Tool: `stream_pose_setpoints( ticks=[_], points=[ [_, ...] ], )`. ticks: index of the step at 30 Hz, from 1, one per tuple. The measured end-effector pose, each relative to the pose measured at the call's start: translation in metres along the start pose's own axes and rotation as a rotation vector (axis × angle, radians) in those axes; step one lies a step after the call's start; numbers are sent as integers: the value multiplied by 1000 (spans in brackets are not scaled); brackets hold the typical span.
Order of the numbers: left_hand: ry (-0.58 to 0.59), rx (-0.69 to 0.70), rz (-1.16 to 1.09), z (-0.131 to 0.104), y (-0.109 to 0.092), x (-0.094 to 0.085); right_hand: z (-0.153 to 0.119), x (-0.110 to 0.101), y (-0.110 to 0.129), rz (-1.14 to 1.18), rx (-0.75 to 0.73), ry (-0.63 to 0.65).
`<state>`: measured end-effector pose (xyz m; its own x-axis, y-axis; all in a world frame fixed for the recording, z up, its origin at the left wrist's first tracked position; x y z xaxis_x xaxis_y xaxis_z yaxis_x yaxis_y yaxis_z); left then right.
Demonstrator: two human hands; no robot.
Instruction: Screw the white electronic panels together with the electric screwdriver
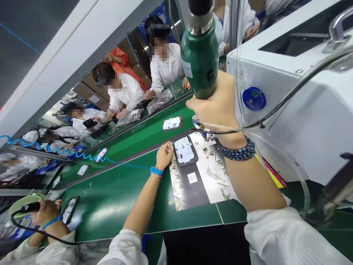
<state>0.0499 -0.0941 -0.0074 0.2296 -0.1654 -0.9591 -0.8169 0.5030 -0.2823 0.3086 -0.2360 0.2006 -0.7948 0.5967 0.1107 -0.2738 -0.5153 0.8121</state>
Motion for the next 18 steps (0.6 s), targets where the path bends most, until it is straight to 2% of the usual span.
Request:
stream_pose_setpoints(
  ticks=[5, 10, 14, 18],
  points=[
    [89, 2, 129, 41, -11, -5, -1, 2, -3, 17, -2, -20],
    [222, 96, 221, 54, -14, -8, 0, -2, -6, -15, 11, -48],
    [207, 40, 274, 63, 13, -33, 2, -8, -9, -28, 31, -49],
    [136, -169, 305, 78, 62, -70, 2, -5, -7, -10, 34, -5]
  ],
)
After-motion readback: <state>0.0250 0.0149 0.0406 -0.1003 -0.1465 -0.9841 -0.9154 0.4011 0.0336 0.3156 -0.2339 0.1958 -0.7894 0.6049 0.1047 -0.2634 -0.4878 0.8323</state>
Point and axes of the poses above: each hand's wrist, its own z-axis towards the middle knuckle, its own x-axis out of the palm, y = z × x, the point moved 5 cm from there along z, towards the middle knuckle, and after that the axes turned 8 degrees about y, right-handed, at the moved point
